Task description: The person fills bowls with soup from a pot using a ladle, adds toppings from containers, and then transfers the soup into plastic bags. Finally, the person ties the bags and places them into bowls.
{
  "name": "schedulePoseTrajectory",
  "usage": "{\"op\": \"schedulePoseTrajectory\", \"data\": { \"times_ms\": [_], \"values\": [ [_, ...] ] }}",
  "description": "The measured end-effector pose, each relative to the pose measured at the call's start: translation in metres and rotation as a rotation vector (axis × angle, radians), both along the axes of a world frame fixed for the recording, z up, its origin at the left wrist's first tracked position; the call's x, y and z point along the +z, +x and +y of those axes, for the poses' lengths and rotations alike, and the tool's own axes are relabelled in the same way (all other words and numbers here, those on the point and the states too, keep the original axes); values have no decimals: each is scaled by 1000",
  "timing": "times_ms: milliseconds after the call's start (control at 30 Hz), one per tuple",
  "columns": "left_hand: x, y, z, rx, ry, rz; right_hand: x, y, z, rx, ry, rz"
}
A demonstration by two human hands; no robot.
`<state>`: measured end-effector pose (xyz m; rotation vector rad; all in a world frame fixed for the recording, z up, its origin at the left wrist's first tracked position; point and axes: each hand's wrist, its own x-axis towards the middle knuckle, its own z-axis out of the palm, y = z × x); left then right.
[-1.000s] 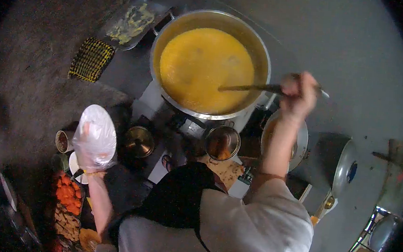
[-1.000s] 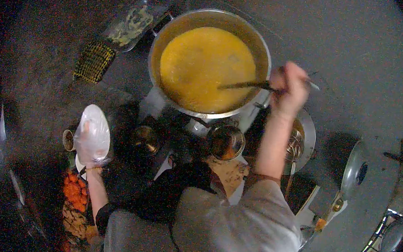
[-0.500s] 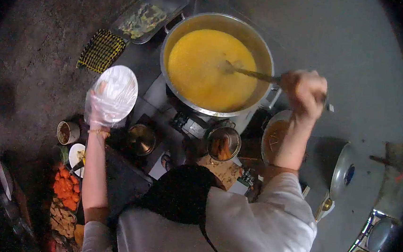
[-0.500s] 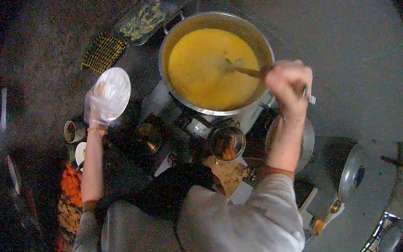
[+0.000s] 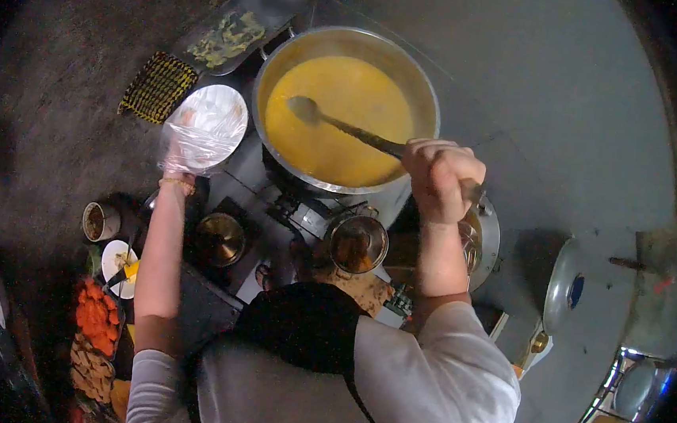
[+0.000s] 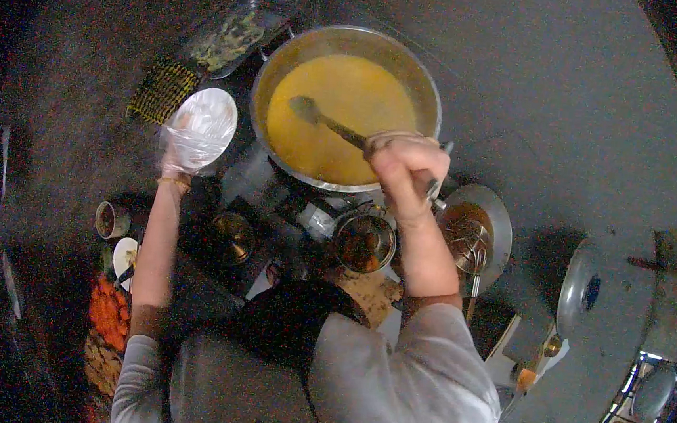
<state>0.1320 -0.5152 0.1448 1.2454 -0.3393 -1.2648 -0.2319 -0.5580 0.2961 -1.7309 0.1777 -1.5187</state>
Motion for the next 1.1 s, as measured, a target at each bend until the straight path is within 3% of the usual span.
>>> {"op": "schedulePoseTrajectory", "data": {
  "times_ms": [67,133,200,233,433,667,733,1000,1067,1100],
  "values": [
    [9,-15,-1,34,9,37,-12,-9,-6,-115,56,-69],
    [10,-27,3,155,-141,-43,-10,-22,-13,-188,381,-339],
    [27,-30,1,49,121,14,0,-46,-22,-246,453,-447],
    [24,-30,-4,-45,129,-54,8,-55,-22,-329,522,-525],
    [4,-40,-26,-80,225,-138,47,-110,-5,-512,403,-554],
    [-27,-87,-63,-92,251,-217,102,-155,26,-539,250,-628],
    [-32,-103,-75,-105,277,-231,113,-169,37,-329,183,-662],
    [-42,-143,-115,-97,280,-136,120,-171,66,-79,-33,-432],
    [-49,-142,-117,-77,292,-120,121,-163,68,153,-211,-403],
    [-64,-137,-123,-73,297,-114,120,-168,72,113,-225,-405]
  ]
}}
